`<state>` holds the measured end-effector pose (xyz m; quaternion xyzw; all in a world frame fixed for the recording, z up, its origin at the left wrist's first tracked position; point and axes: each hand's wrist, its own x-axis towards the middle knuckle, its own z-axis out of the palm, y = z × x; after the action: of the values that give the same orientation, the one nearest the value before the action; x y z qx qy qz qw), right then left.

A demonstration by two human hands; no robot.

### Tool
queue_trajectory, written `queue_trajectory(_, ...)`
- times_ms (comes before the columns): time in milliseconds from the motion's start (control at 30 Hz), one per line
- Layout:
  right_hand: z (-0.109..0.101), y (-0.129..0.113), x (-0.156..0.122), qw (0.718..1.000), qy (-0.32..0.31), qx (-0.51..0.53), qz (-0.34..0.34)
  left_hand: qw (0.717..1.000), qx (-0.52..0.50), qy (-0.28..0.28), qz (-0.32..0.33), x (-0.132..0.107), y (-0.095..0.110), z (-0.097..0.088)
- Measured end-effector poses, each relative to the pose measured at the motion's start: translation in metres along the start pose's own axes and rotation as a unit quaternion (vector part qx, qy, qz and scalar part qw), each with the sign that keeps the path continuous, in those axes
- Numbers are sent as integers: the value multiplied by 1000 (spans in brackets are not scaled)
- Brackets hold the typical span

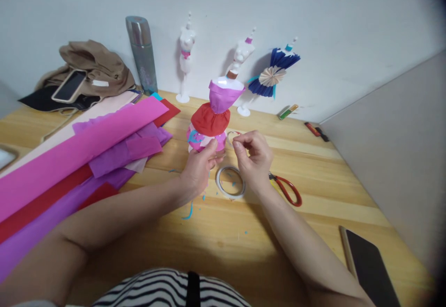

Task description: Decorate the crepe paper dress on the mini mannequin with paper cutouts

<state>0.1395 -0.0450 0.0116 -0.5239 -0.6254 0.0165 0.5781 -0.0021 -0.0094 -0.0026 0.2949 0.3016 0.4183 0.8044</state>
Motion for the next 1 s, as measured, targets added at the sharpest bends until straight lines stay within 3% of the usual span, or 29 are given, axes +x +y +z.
queue_trajectory(133, -1, -12, -6, 998, -17, 7, -66, 1000, -17, -13, 14, -11, -7, 2)
queue_trajectory(233, -5, -24, -13, 996, -55, 18, -69, 999, 16, -36, -36, -30, -14, 0)
queue_trajectory(300, -8, -30, -18, 995, -79, 31, -42, 986, 112, -77, -96, -41, -15, -5)
queue_trajectory(333, -9, -32, -20, 995, -89, 40, -29, 968, 187, -117, -118, -46, -12, -8)
queue_trajectory(400, -11, -35, -26, 993, -103, 62, -7, 892, 361, -243, -122, -51, -1, -16)
queue_trajectory(467, -12, -36, -31, 990, -112, 82, 21, 812, 502, -299, -4, -49, 18, -29)
queue_trajectory(500, -13, -36, -33, 988, -115, 92, 37, 775, 557, -296, 44, -45, 29, -36)
queue_trajectory(567, -12, -36, -36, 984, -120, 106, 76, 712, 655, -235, 93, -35, 51, -52)
queue_trajectory(667, -9, -33, -40, 972, -145, 121, 139, 629, 753, -178, 75, -22, 72, -75)
queue_trajectory(767, -2, -31, -45, 952, -170, 146, 207, 602, 781, -156, 50, -21, 75, -89)
queue_trajectory(833, 2, -31, -49, 928, -185, 182, 267, 603, 783, -141, 49, -25, 73, -92)
queue_trajectory(1000, 15, -31, -59, 811, -232, 292, 450, 605, 784, -129, 49, -33, 73, -91)
